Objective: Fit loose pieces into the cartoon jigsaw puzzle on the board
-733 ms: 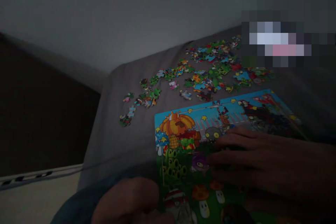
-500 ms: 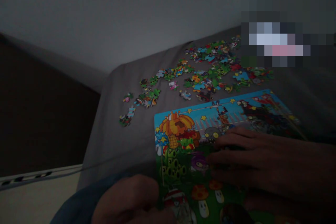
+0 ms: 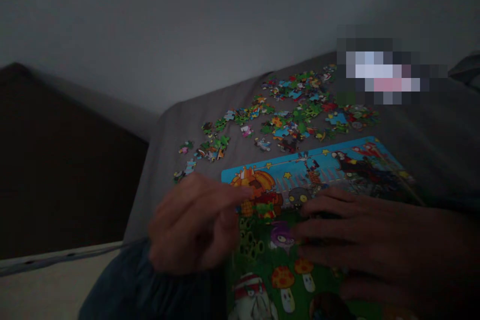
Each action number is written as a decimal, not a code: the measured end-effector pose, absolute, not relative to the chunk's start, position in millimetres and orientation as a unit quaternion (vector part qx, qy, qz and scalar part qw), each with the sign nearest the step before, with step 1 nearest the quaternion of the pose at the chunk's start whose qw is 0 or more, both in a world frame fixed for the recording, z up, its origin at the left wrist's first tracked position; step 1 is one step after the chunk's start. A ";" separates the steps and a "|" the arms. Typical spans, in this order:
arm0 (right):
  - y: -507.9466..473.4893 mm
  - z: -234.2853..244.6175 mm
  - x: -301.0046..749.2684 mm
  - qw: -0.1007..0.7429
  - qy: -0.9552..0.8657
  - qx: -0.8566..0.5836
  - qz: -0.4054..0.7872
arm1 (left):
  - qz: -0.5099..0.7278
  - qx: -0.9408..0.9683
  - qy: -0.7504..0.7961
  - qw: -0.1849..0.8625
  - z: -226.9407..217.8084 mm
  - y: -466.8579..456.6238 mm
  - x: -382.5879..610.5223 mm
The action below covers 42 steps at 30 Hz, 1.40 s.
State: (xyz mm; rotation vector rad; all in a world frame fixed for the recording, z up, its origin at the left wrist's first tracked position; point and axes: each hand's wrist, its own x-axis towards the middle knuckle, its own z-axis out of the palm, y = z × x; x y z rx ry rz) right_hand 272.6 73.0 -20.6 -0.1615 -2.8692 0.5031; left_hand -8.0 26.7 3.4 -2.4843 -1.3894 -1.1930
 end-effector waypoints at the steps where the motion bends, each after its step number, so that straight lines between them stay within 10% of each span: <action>1: 72.6 -20.7 272.6 0.112 -0.977 -0.057 0.174 | -0.391 -0.808 -0.436 0.055 2.1 39.4 -15.0; 16: 78.7 -25.2 271.7 0.134 -0.971 -0.019 0.199 | -0.125 -0.736 -0.662 0.067 -62.5 104.0 -93.6; 42: 87.2 -30.3 267.0 0.172 -0.975 -0.050 0.135 | -0.168 -0.781 -0.602 -0.002 -67.2 117.0 -98.3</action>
